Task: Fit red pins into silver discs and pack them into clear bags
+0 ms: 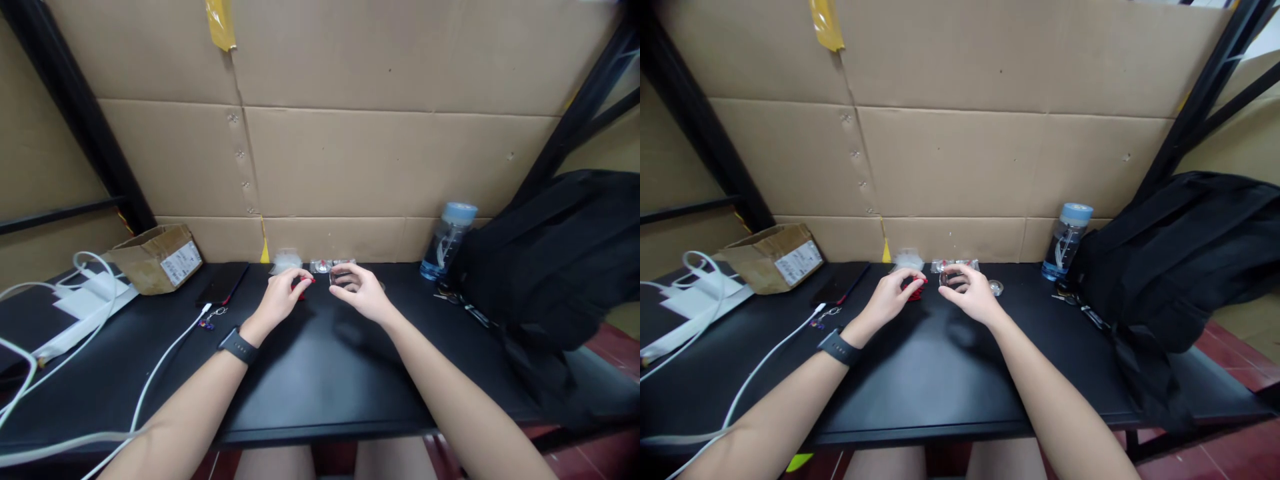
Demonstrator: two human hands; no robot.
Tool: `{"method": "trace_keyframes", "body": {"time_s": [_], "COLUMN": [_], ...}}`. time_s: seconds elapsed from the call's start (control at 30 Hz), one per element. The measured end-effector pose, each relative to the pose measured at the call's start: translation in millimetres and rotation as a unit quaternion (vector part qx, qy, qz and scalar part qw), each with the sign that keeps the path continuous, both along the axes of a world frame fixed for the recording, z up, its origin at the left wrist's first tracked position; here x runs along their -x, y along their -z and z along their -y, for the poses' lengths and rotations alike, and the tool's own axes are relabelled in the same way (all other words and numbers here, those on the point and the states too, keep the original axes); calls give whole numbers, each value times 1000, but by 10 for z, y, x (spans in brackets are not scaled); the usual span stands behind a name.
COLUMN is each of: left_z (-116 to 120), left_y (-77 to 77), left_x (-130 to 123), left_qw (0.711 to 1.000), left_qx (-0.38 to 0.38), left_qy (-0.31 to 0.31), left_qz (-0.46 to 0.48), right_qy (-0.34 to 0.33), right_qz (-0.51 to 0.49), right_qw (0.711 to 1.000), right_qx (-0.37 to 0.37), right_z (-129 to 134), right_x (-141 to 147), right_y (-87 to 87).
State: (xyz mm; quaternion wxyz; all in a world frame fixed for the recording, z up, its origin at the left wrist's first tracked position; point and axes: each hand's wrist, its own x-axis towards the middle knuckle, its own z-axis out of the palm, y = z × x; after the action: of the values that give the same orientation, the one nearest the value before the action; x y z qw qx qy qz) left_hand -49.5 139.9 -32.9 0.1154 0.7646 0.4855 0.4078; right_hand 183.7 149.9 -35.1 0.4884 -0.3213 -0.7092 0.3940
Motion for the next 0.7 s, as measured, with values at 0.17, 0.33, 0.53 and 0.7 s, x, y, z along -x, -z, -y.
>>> {"method": "trace_keyframes", "body": {"time_s": [0.17,0.33,0.53,0.7], "left_z": [68,94,134,195], "left_y": [4,72,65,18], "left_x": [-158,-277,-302,-316], "left_qw": [992,978,985,992], "left_qx": [47,64,32,-43], "left_qy": [39,106,81,-4], "left_qz": [109,170,147,115], "right_qy": [1,23,25,6], "right_qz": [-20,-5,-4,35], "right_qw": [997,990,993,998], "right_qx": [-72,-137,-117,-51], "right_z": [141,226,240,205], "right_x": [119,197,201,184], "right_y": [-48,-57,-64,-43]}}
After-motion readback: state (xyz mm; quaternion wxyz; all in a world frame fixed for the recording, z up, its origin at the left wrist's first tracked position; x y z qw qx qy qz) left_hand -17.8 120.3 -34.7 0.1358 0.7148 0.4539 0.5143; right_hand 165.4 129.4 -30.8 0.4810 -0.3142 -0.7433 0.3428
